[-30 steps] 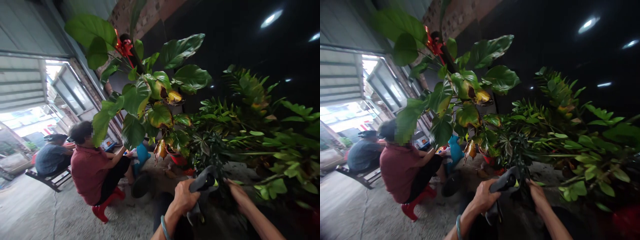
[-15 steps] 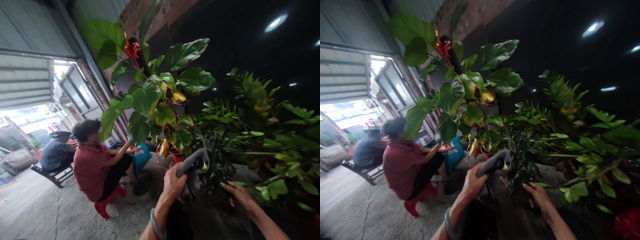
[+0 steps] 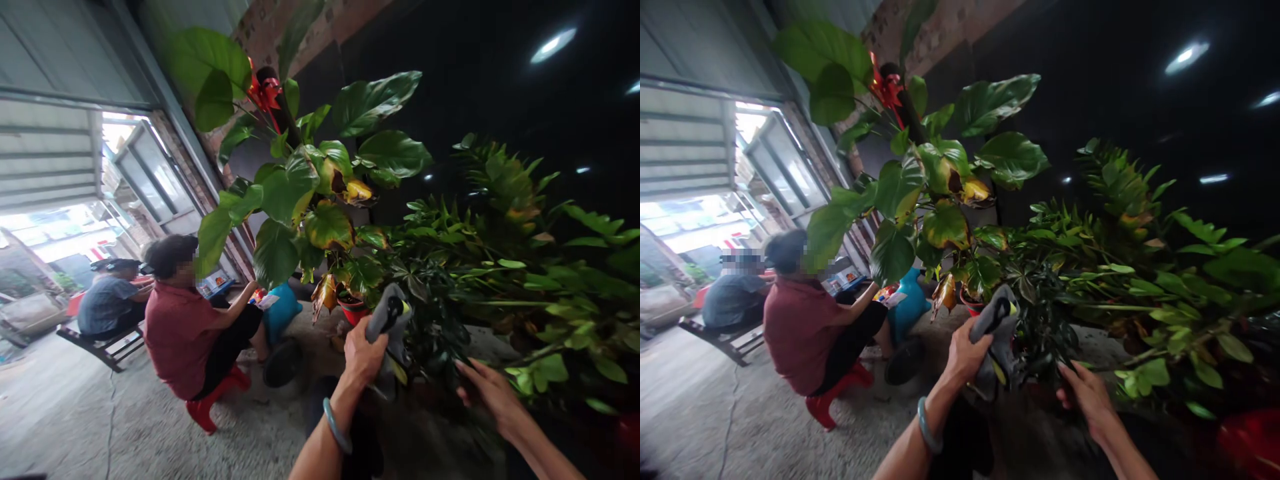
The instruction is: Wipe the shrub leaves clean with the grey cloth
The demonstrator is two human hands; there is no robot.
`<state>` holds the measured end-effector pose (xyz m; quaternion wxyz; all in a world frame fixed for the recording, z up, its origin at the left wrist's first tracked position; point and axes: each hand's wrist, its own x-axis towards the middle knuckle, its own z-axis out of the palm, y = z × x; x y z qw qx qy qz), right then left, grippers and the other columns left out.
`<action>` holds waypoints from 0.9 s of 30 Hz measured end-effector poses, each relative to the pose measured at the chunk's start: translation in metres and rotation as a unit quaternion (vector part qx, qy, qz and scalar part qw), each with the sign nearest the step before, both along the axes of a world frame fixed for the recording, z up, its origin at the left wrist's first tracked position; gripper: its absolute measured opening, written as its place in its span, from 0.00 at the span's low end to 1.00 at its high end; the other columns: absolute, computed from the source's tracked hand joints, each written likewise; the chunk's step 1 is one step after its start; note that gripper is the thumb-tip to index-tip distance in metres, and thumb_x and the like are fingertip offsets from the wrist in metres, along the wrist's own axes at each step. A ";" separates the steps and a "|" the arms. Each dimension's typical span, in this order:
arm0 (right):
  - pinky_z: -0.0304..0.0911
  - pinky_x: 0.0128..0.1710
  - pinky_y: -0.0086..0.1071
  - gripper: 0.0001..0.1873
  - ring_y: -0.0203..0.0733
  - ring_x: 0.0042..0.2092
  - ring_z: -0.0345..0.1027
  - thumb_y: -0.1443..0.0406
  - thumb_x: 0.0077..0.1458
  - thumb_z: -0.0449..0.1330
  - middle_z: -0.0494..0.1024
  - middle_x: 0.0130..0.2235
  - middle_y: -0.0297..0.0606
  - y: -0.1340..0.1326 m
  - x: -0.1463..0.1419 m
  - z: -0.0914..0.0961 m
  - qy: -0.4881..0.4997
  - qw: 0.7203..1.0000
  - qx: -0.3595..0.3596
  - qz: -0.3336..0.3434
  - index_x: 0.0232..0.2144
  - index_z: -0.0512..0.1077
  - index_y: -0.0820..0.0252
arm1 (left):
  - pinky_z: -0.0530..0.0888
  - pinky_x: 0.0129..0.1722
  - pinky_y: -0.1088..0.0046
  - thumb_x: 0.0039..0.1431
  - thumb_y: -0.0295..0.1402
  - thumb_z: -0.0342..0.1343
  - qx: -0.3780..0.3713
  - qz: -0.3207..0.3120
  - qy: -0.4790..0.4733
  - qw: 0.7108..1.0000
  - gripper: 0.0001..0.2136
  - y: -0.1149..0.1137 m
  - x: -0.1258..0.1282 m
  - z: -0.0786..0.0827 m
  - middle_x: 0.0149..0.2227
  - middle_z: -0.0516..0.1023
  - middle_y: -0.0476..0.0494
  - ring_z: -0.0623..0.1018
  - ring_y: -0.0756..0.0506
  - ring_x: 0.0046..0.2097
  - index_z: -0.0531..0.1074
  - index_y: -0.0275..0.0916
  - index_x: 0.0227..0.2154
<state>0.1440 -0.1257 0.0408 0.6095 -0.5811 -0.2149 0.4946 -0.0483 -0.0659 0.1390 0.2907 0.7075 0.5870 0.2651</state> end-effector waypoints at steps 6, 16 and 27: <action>0.54 0.12 0.30 0.12 0.39 0.14 0.61 0.56 0.27 0.67 0.66 0.11 0.28 0.005 -0.001 -0.017 -0.016 1.000 -0.019 0.015 0.18 0.70 0.53 | 0.72 0.51 0.67 0.51 0.32 0.58 -0.064 -0.107 0.123 0.985 0.18 -0.011 0.016 -0.008 0.45 0.82 0.45 0.78 0.40 0.50 0.77 0.41 0.47; 0.55 0.15 0.30 0.12 0.39 0.17 0.64 0.55 0.30 0.62 0.72 0.17 0.33 0.003 0.002 -0.011 -0.027 0.999 -0.022 0.017 0.20 0.71 0.55 | 0.72 0.52 0.68 0.51 0.29 0.56 0.078 -0.016 0.020 0.997 0.21 0.005 0.019 -0.006 0.46 0.81 0.46 0.78 0.42 0.48 0.76 0.42 0.50; 0.54 0.14 0.31 0.10 0.39 0.17 0.63 0.55 0.29 0.60 0.71 0.16 0.33 -0.003 0.011 -0.008 -0.050 0.998 -0.042 0.021 0.16 0.70 0.53 | 0.72 0.49 0.70 0.50 0.30 0.56 0.065 -0.051 0.006 0.997 0.21 0.005 -0.001 0.006 0.44 0.82 0.48 0.78 0.41 0.47 0.77 0.42 0.48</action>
